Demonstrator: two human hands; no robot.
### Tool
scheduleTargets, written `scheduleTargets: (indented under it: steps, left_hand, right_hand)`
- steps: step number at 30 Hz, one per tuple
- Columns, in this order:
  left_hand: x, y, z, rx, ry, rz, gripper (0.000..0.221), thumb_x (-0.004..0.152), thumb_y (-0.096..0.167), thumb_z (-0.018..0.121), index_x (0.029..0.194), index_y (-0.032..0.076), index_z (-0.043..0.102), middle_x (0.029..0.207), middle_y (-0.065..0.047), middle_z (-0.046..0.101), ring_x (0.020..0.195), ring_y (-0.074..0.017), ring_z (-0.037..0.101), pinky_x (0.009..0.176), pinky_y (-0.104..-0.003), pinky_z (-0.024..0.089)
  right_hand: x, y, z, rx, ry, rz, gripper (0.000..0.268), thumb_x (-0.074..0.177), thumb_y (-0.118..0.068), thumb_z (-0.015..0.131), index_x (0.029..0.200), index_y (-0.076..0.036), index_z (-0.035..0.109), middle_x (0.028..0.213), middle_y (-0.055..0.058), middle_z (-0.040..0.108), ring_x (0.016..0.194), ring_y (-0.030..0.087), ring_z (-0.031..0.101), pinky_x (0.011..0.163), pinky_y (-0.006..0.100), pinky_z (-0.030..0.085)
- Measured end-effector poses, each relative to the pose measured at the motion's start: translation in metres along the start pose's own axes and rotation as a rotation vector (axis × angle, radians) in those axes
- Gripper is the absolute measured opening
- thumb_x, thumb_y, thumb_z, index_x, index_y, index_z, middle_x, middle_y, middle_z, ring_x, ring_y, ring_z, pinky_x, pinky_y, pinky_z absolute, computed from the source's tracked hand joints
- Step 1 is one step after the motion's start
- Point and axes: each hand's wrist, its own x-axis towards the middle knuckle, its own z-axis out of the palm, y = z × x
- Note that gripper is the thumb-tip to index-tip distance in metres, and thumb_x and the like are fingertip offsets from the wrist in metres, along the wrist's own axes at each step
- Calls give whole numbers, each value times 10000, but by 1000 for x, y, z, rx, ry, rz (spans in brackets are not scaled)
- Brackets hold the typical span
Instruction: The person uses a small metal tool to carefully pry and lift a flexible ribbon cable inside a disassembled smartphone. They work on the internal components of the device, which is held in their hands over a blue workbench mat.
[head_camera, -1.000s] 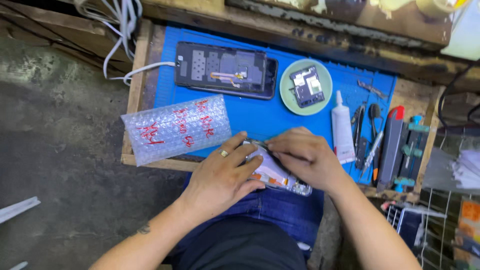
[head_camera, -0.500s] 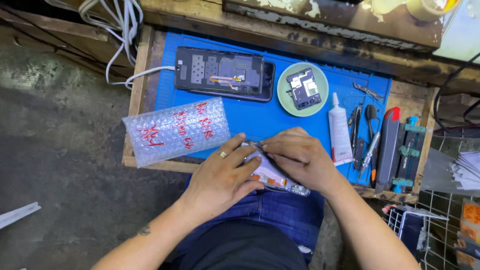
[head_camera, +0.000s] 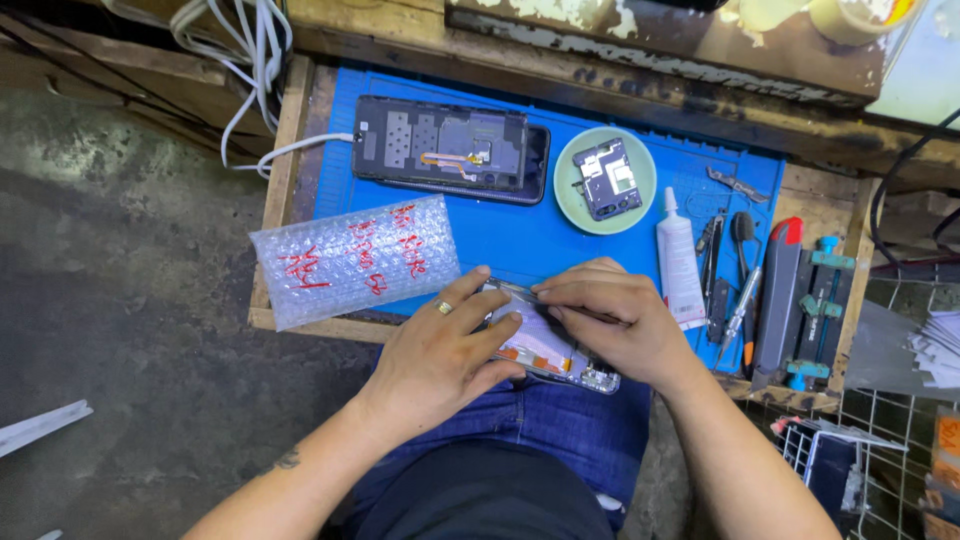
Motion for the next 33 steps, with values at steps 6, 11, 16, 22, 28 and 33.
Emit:
scheduleTargets:
  steps: [6,11,16,22,28,33]
  left_hand:
    - [4,3,-2,0,-38,-31,459,792,330,816,1133,45,703,1241,-135,632,1328,-407,526,1009,-495,486]
    - [3,1,-3,-3,-28,-21,474,791,339,811,1138,37,699,1246,-138,623,1321,-412,525,1029,-503,478]
    - [4,2,-3,-4,-30,-21,478,791,340,814,1139,35,695,1254,-139,625,1318,-417,525,1019,-504,481]
    - [2,-1,-1,-5,-28,-12,476,785,323,818,1144,35,695,1248,-142,629,1320,-419,531,1029,-501,487]
    - [2,0,1,12,-5,-2,470,785,321,824,1139,37,700,1250,-139,635,1305,-421,536,1024,-506,489]
    - [0,3,1,-1,11,-25,469,795,326,824,1155,50,704,1233,-127,634,1322,-413,541,1009,-497,495]
  right_hand:
    - [1,2,0,12,-31,10,228,823,-24,720,1049,-25,750,1074,109,776,1012,260,747,927,380,531]
    - [8,2,5,-42,-46,-37,234,825,-36,731,1059,-28,744,1084,109,773,1015,269,739,917,383,526]
    - [7,-1,4,-63,-51,-65,231,838,-32,720,1067,-36,748,1090,99,772,1032,267,734,934,386,511]
    - [8,1,6,-98,-57,-78,225,853,-60,722,1076,-51,751,1114,88,772,1059,248,733,943,374,507]
    - [10,2,7,-103,-79,-108,250,854,-66,719,1101,-51,755,1118,90,774,1061,249,728,943,385,497]
    - [3,6,2,-21,-47,-67,251,867,-48,700,1112,-67,752,1130,86,779,1099,249,732,988,389,508]
